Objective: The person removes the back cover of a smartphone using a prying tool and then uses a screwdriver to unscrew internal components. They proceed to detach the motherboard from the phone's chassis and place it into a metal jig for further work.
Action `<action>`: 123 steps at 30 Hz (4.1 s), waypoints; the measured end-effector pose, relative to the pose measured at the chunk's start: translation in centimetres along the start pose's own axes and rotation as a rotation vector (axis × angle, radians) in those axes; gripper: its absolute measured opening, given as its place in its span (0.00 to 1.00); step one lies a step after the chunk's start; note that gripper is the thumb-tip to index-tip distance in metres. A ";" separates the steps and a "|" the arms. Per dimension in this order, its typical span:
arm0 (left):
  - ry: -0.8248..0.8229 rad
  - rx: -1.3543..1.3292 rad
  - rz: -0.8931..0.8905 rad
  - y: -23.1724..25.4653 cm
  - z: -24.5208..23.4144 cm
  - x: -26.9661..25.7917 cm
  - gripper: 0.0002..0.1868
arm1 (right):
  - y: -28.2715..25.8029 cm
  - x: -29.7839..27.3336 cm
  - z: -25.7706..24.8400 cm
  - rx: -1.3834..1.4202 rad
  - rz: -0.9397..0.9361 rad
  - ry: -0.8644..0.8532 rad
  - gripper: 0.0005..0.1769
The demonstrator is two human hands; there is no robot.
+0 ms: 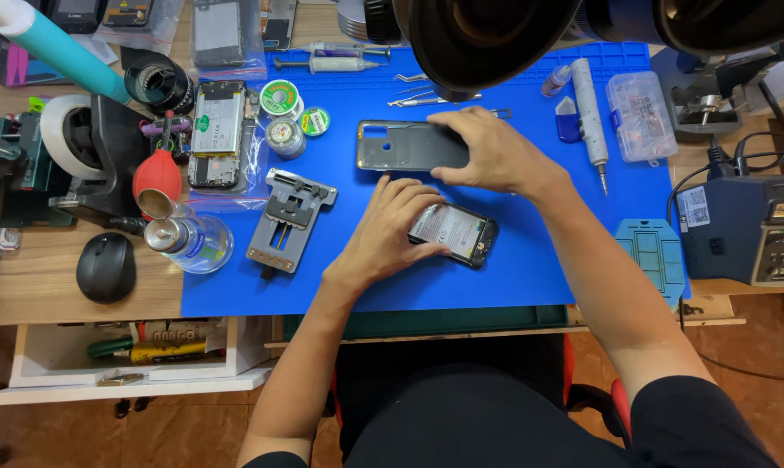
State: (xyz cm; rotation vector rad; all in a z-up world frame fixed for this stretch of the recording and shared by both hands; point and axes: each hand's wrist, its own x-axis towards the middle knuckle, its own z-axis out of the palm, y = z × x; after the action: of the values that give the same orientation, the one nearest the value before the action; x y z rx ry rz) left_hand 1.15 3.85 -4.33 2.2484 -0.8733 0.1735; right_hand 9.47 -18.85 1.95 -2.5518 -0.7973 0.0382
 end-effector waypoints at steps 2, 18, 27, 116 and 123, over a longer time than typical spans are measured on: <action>0.002 0.003 0.003 0.1 -0.2 0.0 0.41 | 0.6 1.0 1.1 -0.006 -0.008 0.001 0.40; 0.153 0.145 0.038 1.1 -0.3 0.0 0.48 | 3.4 0.8 2.7 -0.020 -0.115 0.255 0.19; 0.121 0.355 -0.049 0.6 -2.0 0.0 0.47 | 10.7 -8.3 -1.4 -0.353 0.764 0.262 0.25; -0.205 -0.185 -0.093 -1.4 0.6 5.9 0.12 | -2.5 -4.3 4.2 0.976 -0.176 0.586 0.10; -0.100 -0.065 0.011 -1.7 2.1 6.2 0.07 | -2.2 -4.4 3.1 1.492 0.190 0.777 0.06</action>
State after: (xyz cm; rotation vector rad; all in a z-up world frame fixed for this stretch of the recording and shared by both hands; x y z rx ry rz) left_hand 6.68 -0.04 -4.66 2.2073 -0.9302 0.0371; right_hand 4.10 -18.38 -0.28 -1.0298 -0.0533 -0.2075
